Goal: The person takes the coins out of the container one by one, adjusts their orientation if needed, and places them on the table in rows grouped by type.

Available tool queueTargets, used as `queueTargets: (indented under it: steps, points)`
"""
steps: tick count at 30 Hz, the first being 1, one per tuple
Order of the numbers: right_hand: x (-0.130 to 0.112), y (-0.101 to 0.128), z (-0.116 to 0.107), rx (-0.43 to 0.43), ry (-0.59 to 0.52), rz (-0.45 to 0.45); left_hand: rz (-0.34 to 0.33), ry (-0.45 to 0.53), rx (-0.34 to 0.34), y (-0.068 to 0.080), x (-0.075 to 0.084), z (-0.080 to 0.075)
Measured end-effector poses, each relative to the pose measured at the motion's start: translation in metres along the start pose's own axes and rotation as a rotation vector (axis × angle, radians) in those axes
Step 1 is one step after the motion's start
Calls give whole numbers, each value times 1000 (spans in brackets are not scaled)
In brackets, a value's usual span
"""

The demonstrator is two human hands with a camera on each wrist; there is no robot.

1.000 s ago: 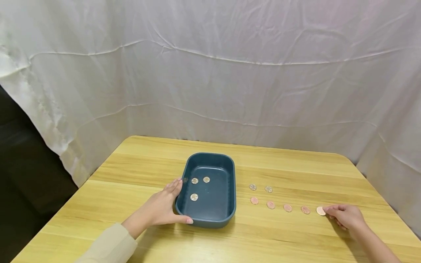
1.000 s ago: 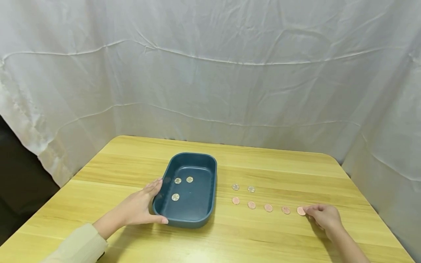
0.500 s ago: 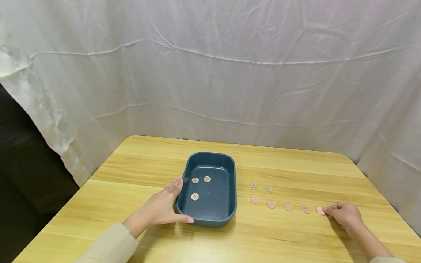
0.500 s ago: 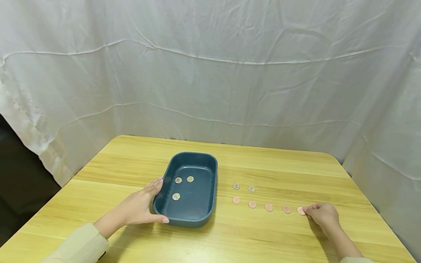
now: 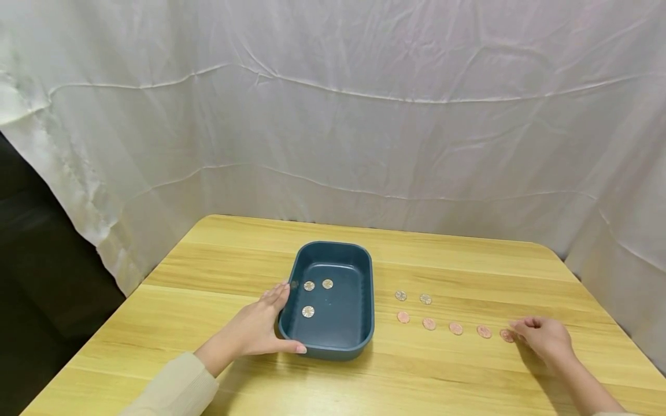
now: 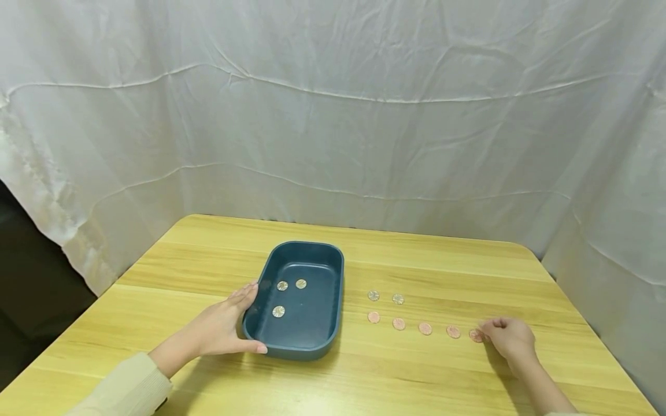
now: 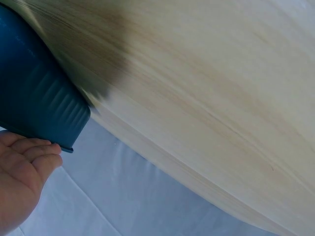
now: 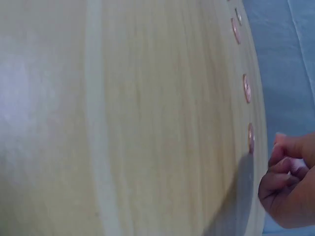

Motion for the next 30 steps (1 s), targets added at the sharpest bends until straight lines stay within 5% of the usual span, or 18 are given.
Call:
queueTargets:
  steps: [11, 30]
  points:
    - [-39, 15, 8, 172, -37, -153, 1, -13, -10, 0, 1, 1]
    - [-119, 39, 32, 190, -244, -360, 6, -10, 0, -1, 1, 1]
Point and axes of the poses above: each hand's wrist, its own y-axis away from the middle knuckle, its own z-axis out of the palm, x = y × z, the point moved 2 cm from there along -y, towards the middle knuckle, and after that the axes turned 2 degrees about -z, right-handed, at the moved point
